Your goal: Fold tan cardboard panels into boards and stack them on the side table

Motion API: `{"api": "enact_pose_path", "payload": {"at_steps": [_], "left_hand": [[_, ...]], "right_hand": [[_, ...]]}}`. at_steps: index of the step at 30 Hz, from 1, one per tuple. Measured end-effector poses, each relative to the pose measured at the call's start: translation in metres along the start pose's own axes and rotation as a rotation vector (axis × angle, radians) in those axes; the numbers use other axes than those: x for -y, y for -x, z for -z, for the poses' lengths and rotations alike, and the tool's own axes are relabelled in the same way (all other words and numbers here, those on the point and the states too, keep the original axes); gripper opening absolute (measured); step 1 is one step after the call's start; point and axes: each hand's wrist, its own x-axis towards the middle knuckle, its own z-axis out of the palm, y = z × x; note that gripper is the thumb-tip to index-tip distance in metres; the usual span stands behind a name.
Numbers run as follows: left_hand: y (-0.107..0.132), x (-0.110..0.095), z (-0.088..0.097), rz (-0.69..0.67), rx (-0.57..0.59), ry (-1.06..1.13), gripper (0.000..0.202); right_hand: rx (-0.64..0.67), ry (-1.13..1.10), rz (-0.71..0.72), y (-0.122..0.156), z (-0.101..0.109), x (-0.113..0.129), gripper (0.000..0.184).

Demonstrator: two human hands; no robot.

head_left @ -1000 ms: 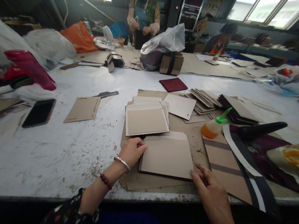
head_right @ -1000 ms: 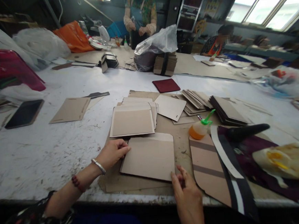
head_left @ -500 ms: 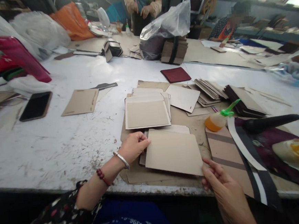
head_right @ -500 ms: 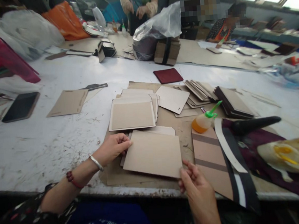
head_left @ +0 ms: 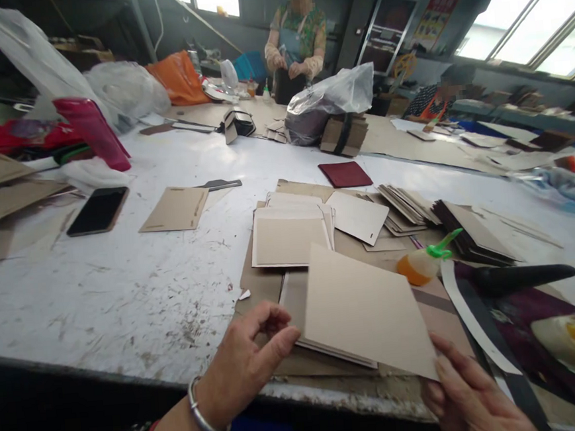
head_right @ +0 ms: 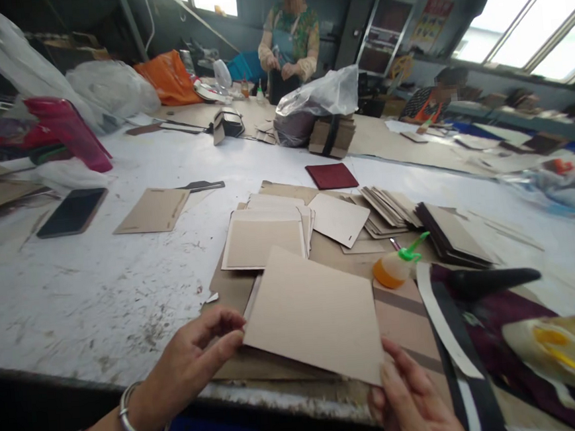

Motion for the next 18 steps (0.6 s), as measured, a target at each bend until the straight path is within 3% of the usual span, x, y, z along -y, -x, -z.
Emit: {"api": "enact_pose_path", "payload": {"at_steps": [2,7,10,14,18], "left_hand": [[0.009,-0.002,0.005,0.063,0.068,0.118,0.032],[0.026,0.005,0.02,0.124,0.049,0.196,0.032],[0.029,0.013,0.027,0.185,0.017,0.279,0.033],[0.026,0.026,0.031,0.302,-0.111,0.397,0.043],[0.022,0.034,0.032,0.36,-0.108,0.462,0.046]], "right_hand": [[0.062,-0.045,-0.033,0.004,-0.029,-0.004,0.046],[0.119,-0.034,0.027,0.013,-0.072,-0.012,0.05],[0.124,-0.013,0.034,0.017,-0.085,-0.014,0.05],[0.132,-0.024,0.02,0.019,-0.092,-0.014,0.051],[0.154,0.014,0.021,0.019,-0.096,-0.016,0.056]]}}
